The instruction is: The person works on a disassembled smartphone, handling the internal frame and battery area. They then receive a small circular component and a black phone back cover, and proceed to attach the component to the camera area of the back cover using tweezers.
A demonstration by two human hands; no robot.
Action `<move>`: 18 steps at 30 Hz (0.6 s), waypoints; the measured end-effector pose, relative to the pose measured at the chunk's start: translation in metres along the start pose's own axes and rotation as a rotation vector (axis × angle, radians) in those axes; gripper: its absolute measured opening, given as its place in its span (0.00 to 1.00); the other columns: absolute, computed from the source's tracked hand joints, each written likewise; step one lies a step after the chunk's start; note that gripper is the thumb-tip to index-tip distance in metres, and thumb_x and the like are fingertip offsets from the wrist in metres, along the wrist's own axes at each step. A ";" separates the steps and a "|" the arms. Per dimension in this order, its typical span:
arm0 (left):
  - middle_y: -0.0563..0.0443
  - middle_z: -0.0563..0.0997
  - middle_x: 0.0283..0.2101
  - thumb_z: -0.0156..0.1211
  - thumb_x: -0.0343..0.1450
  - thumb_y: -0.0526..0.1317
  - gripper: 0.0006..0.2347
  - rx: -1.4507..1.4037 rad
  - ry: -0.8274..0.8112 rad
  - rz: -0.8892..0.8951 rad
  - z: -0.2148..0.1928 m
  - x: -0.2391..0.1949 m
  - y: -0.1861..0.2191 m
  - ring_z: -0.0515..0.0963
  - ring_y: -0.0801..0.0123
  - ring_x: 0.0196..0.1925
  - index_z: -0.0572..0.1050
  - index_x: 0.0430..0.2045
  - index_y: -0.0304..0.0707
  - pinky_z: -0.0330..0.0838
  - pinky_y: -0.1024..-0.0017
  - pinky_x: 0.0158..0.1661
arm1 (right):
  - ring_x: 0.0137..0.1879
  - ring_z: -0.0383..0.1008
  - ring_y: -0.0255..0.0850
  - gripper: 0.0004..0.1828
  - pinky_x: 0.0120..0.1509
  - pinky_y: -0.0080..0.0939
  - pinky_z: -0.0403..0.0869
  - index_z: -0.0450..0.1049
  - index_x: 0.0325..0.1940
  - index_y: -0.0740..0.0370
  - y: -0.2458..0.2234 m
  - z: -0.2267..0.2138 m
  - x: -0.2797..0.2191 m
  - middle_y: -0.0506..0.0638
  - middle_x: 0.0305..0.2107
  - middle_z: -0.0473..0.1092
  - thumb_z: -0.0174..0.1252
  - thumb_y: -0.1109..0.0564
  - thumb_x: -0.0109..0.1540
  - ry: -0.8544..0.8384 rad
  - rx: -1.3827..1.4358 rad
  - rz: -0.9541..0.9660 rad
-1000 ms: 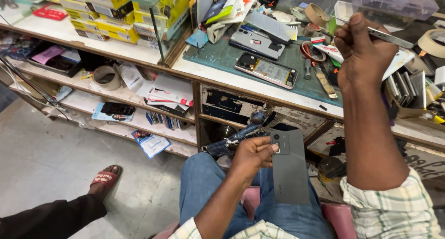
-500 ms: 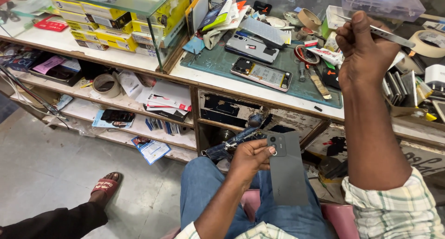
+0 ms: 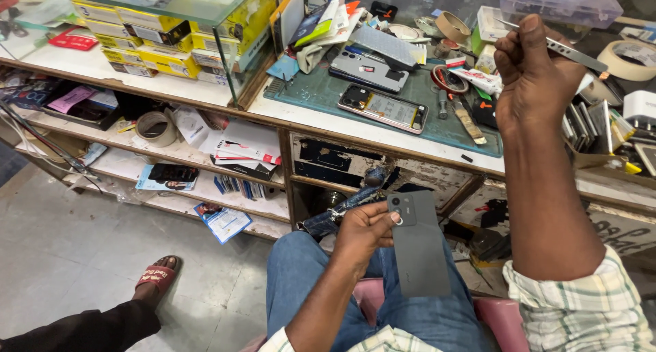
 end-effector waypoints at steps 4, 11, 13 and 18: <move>0.48 0.88 0.36 0.64 0.71 0.36 0.13 -0.015 0.008 -0.011 -0.001 0.001 0.001 0.85 0.76 0.31 0.80 0.49 0.32 0.78 0.80 0.30 | 0.41 0.83 0.43 0.18 0.47 0.36 0.86 0.75 0.47 0.71 0.005 -0.008 0.004 0.56 0.34 0.78 0.75 0.56 0.65 0.036 0.032 0.067; 0.49 0.87 0.37 0.63 0.71 0.35 0.13 -0.025 0.041 0.015 -0.005 0.001 0.002 0.85 0.75 0.32 0.80 0.50 0.33 0.78 0.80 0.30 | 0.45 0.85 0.42 0.14 0.49 0.37 0.87 0.75 0.51 0.67 0.024 -0.028 0.000 0.53 0.40 0.79 0.72 0.59 0.68 -0.034 -0.328 0.078; 0.48 0.87 0.37 0.63 0.72 0.36 0.13 -0.002 0.048 0.016 -0.007 0.003 0.005 0.85 0.75 0.31 0.80 0.50 0.32 0.78 0.80 0.29 | 0.44 0.87 0.43 0.16 0.47 0.38 0.87 0.72 0.53 0.66 0.020 -0.036 -0.007 0.54 0.41 0.79 0.69 0.57 0.68 0.033 -0.352 0.081; 0.48 0.86 0.38 0.62 0.73 0.36 0.14 -0.034 -0.015 0.013 -0.012 0.005 0.007 0.84 0.76 0.31 0.79 0.53 0.30 0.77 0.81 0.30 | 0.46 0.84 0.47 0.21 0.49 0.43 0.85 0.69 0.61 0.68 -0.002 -0.048 -0.060 0.58 0.46 0.77 0.65 0.52 0.72 -0.010 -0.249 0.145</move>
Point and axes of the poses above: each hand's wrist, its own x-axis towards the middle knuckle, its own z-axis out of the palm, y = z × x, the point moved 1 cm from there along x, towards the middle knuckle
